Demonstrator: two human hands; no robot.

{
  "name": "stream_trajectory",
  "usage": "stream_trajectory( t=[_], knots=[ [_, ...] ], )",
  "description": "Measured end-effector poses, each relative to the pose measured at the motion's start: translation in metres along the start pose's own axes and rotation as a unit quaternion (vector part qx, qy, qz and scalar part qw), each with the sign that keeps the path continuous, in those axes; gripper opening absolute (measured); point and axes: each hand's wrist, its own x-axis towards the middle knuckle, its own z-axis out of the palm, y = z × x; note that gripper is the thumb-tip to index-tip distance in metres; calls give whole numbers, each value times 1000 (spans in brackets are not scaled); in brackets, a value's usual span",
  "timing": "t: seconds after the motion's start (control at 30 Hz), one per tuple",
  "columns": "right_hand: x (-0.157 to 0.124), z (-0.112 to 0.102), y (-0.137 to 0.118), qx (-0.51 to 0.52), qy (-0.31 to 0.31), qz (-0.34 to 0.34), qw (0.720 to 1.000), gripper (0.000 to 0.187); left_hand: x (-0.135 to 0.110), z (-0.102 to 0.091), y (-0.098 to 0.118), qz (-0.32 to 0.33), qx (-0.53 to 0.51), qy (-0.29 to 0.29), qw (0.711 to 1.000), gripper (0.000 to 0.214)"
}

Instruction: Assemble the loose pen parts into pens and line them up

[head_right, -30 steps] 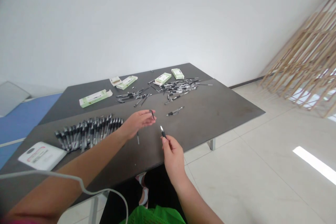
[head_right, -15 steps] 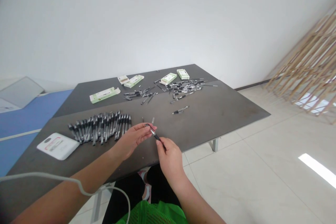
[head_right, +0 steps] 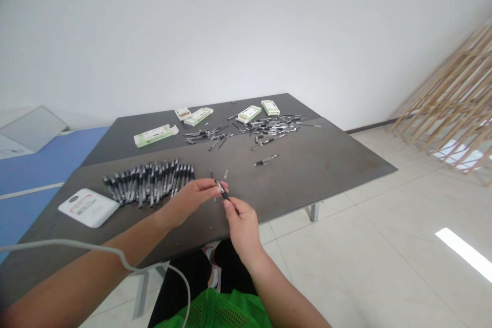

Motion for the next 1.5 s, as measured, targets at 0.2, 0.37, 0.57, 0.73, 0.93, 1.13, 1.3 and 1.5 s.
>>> stream_trajectory(
  t=[0.2,0.37,0.57,0.73,0.93,1.13,1.3,1.5],
  knots=[
    [5,2,7,31,-33,45,998,30,-12,-28,-16,8,-12,84,996,38],
    [30,27,7,47,-117,73,989,27,-25,-70,-54,11,-25,328,944,39],
    [74,87,5,-98,-163,36,981,28,-36,-77,-72,11,-83,395,915,37],
    [74,100,8,-145,-158,-20,977,27,-35,-73,-71,10,-102,372,923,35],
    [77,37,12,-376,-126,-134,908,29,-21,-70,-67,41,-69,354,932,34],
    [145,-78,15,-557,-77,-115,819,28,-14,-66,-72,38,-10,358,933,30],
    [188,-117,16,-635,-156,-123,747,23,-16,-64,-71,35,5,356,934,30],
    [205,-116,20,-637,-212,-132,730,14,-22,-62,-69,27,38,359,932,28]
  ],
)
